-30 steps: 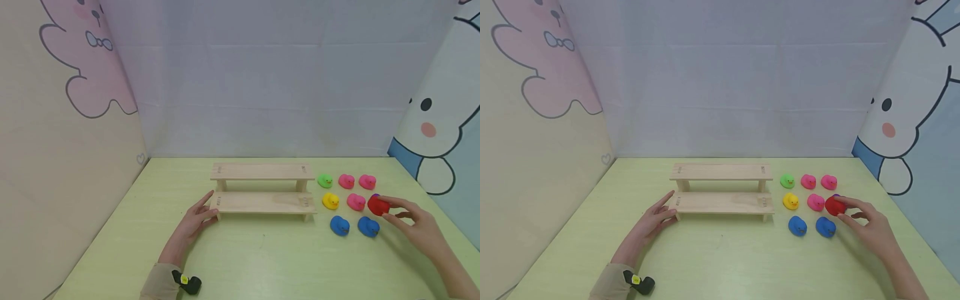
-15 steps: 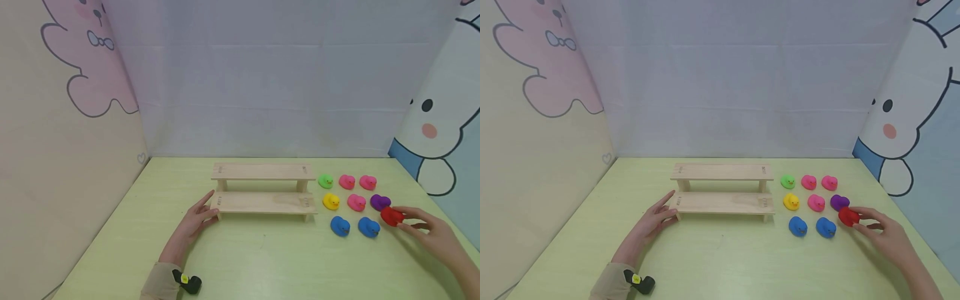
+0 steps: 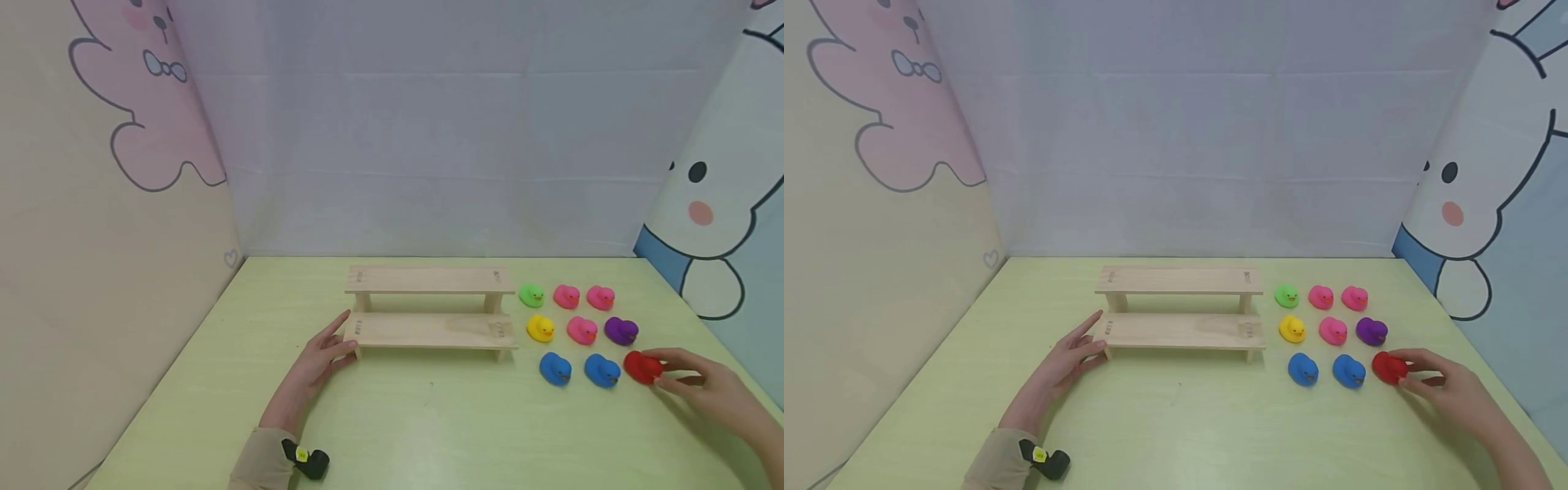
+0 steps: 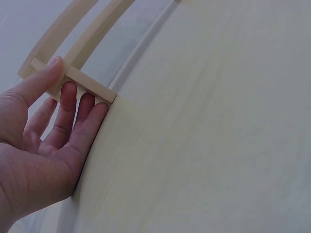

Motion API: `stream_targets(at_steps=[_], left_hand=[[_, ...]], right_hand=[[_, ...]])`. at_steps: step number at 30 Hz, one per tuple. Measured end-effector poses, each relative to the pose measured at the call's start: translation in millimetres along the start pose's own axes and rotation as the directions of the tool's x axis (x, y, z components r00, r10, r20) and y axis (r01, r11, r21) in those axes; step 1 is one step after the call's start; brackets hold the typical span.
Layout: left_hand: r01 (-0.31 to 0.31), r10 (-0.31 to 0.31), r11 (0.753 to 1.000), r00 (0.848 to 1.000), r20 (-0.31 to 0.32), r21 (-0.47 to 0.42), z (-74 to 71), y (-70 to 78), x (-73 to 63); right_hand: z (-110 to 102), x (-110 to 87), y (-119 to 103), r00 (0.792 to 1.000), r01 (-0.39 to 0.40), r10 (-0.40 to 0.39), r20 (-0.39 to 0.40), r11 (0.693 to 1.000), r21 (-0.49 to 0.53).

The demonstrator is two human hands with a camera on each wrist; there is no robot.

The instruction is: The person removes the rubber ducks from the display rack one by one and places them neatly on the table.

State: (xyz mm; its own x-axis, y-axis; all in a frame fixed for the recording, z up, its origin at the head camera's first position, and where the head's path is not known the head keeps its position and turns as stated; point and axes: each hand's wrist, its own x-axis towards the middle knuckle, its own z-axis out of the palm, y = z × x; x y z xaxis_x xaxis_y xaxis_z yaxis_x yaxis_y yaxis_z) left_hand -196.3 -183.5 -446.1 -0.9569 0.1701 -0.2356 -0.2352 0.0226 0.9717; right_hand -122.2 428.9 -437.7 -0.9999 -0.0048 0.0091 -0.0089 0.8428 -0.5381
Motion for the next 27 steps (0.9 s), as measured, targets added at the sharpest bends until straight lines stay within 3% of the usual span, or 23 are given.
stream_targets(at_steps=[8,27], left_hand=[[0.0,0.0,1.0,1.0,0.011,-0.006,-0.2,-1.7,1.5],[-0.001,0.001,1.0,1.0,0.009,-0.024,-0.2,-3.1,3.2]], right_hand=[[-4.5,1.0,-0.8,0.998,-0.023,0.022,0.055,1.0,0.013],[-5.2,0.5,-0.5,0.998,-0.029,0.029,0.061,0.999,0.014]])
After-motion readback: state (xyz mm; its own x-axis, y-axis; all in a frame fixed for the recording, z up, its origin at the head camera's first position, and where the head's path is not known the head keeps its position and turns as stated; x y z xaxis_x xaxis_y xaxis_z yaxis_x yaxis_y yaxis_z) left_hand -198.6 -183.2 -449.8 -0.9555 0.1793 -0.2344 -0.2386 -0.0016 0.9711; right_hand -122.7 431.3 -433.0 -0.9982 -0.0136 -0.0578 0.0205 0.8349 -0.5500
